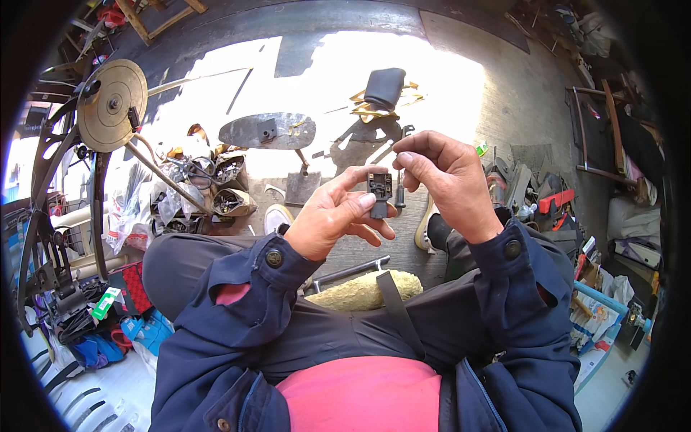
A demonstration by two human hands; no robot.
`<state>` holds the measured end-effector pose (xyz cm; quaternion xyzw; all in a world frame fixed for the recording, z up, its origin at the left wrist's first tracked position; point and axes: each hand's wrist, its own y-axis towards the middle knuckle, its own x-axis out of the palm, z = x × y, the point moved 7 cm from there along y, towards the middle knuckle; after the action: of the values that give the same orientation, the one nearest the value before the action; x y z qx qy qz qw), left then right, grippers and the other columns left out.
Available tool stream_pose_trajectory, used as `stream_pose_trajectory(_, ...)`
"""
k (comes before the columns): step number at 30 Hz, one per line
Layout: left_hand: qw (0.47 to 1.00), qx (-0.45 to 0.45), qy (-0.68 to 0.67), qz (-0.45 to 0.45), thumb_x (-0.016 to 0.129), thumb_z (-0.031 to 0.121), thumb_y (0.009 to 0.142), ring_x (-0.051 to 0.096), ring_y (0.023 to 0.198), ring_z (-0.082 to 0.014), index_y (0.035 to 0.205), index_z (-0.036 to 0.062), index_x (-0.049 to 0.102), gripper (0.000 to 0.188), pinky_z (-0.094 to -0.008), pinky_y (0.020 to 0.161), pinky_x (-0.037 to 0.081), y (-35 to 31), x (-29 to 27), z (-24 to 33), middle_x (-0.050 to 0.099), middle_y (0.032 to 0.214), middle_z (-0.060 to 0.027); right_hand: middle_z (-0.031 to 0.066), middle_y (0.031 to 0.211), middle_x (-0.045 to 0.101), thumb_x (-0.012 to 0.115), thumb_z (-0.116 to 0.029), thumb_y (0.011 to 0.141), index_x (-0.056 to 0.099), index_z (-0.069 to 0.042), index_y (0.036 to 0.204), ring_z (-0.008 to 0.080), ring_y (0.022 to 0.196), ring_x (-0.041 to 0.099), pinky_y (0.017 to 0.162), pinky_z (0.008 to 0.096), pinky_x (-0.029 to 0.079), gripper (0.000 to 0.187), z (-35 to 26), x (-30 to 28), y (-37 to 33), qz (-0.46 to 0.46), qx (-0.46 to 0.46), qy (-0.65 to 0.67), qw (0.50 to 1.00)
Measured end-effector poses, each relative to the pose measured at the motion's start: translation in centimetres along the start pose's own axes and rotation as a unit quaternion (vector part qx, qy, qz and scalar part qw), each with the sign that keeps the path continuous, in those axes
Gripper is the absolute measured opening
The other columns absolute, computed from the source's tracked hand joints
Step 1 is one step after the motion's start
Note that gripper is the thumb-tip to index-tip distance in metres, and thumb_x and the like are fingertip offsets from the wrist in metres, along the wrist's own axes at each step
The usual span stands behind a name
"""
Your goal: The person sits on the floor and manipulates a small black electronic component with both hands. They repeatedly open and close a latch or clip on the component, rotating it to inspect different sides. The task appears to involve assembling or adjusting the component's internal parts.
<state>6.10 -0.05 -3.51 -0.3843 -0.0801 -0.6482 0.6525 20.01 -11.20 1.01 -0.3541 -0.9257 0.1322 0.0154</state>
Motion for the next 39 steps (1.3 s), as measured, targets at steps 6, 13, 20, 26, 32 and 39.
stream_pose_trajectory(6,1.0,0.001,-0.013,0.002,0.064,0.036,0.109,0.079,0.102,-0.0332,0.163,0.0066,0.037,0.067,-0.0424,0.087,0.064,0.1,-0.1,-0.1,0.073,0.122,-0.0212,0.0096,0.1,0.076,0.067,-0.002,0.104,0.071,0.007,0.125,0.0115,0.084,0.069,0.078,0.0263,0.059,0.023,0.1,0.0,0.0,0.005,-0.003,0.017,1.0)
stream_pose_trajectory(13,0.999,-0.006,-0.034,0.007,0.064,0.034,0.108,0.079,0.102,-0.0341,0.162,0.0057,0.038,0.066,-0.0442,0.087,0.064,0.2,-0.4,-0.4,0.074,0.121,-0.0204,0.0086,0.098,0.076,0.067,0.0,0.103,0.072,0.007,0.122,0.011,0.083,0.069,0.078,0.0263,0.058,0.021,0.3,-0.1,-0.1,0.007,0.028,-0.018,0.999)
stream_pose_trajectory(20,0.999,-0.019,-0.034,0.014,0.063,0.033,0.109,0.079,0.102,-0.0345,0.161,0.006,0.04,0.062,-0.0444,0.087,0.064,0.2,-0.7,-0.8,0.074,0.12,-0.0203,0.0055,0.094,0.074,0.07,-0.005,0.102,0.073,0.005,0.113,0.0095,0.078,0.066,0.073,0.0256,0.056,0.015,1.0,-0.4,-0.3,-0.008,0.049,-0.051,0.997)
stream_pose_trajectory(26,0.999,-0.035,-0.013,0.022,0.064,0.032,0.109,0.079,0.101,-0.0331,0.157,0.0059,0.045,0.058,-0.0419,0.086,0.065,0.4,-0.6,-1.4,0.074,0.119,-0.0184,0.0048,0.093,0.074,0.07,-0.006,0.103,0.072,0.004,0.111,0.0095,0.078,0.067,0.072,0.0262,0.056,0.013,3.3,-0.4,-1.1,-0.038,0.104,-0.036,0.993)
stream_pose_trajectory(32,0.999,-0.037,-0.005,0.029,0.067,0.03,0.108,0.079,0.1,-0.0308,0.153,0.0027,0.047,0.057,-0.0403,0.085,0.065,0.8,-0.3,-1.6,0.075,0.117,-0.0164,0.0089,0.093,0.075,0.07,-0.009,0.101,0.071,0.006,0.112,0.0123,0.078,0.07,0.073,0.028,0.058,0.019,5.4,-0.3,-1.7,-0.046,0.137,0.015,0.989)
stream_pose_trajectory(39,0.999,-0.028,-0.015,0.037,0.068,0.029,0.108,0.08,0.095,-0.0272,0.147,0.0043,0.05,0.05,-0.0362,0.078,0.065,1.2,-0.5,-1.9,0.076,0.114,-0.0124,0.0086,0.091,0.074,0.069,-0.008,0.101,0.071,0.005,0.111,0.0119,0.078,0.07,0.073,0.0276,0.058,0.017,5.8,-0.3,-1.7,-0.063,0.146,0.033,0.987)
